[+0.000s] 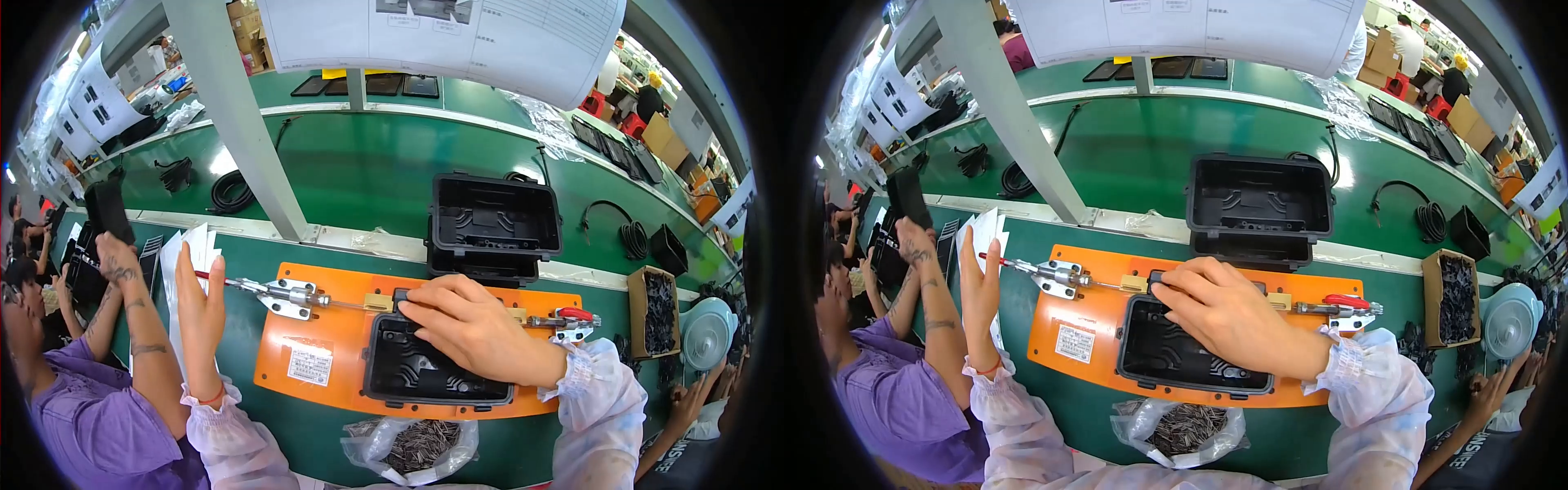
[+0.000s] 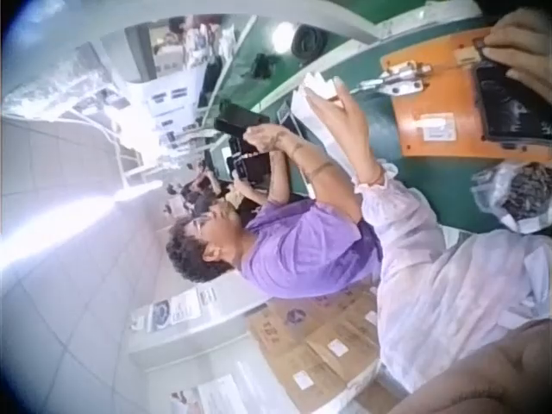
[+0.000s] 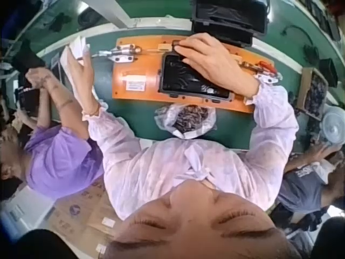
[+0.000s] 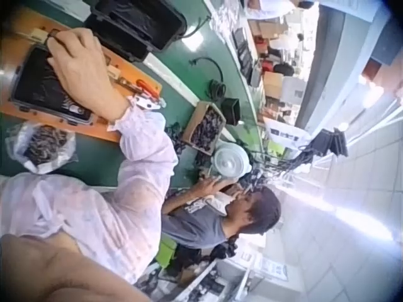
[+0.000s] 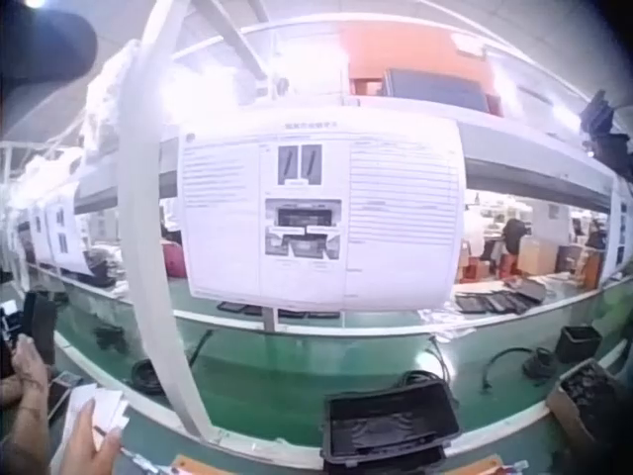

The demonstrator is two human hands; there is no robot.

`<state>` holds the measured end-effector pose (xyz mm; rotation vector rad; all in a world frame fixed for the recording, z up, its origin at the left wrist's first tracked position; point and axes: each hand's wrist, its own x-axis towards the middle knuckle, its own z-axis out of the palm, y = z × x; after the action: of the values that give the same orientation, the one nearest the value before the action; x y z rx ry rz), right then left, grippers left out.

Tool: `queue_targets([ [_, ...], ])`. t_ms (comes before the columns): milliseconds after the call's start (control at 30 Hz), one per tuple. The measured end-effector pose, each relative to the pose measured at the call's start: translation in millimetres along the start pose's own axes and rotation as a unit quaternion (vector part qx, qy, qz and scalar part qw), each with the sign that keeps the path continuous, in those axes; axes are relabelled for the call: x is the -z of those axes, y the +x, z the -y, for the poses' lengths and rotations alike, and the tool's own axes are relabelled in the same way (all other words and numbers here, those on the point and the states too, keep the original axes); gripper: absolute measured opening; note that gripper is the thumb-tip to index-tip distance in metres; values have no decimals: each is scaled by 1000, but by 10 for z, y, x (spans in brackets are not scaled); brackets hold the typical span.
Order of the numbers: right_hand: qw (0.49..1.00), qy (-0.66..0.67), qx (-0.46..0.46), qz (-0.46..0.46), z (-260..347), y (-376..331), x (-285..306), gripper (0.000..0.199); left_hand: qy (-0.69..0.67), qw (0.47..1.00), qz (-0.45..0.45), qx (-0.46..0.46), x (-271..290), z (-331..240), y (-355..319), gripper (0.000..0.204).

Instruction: The person assembles a device by placing a black plastic housing into an orange jig, inserting small components by hand, and securing them by pulling the levers. They then fit a cover onto the housing, press it down, and remove the completed unit from the jig.

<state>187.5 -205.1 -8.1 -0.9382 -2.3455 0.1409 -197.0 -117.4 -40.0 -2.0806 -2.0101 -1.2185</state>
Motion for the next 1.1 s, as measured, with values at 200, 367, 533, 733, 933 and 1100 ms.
queue_targets([
  [200, 999, -19, -16, 26, 0, -14, -77, 35, -259, 948, -38, 180, -269, 196, 33, 80],
  [367, 999, -1, -52, -2, 0, -8, -109, 31, -653, 671, -58, 345, -140, 252, 144, 52],
  [533, 998, 4, -65, -2, 13, -13, -98, 31, -542, 832, -54, 100, 50, -587, 225, 40],
  [733, 998, 2, -63, -19, 25, -49, -122, 32, -336, 940, 19, -48, 9, -1075, -25, 29],
  [933, 997, -4, -74, -31, 21, -66, -191, 31, -146, 945, 106, -273, -223, -1150, -346, 19],
  [1100, 998, -26, -53, -33, 38, -66, -155, 35, -74, 942, 72, -320, -248, -1207, -339, 21],
])
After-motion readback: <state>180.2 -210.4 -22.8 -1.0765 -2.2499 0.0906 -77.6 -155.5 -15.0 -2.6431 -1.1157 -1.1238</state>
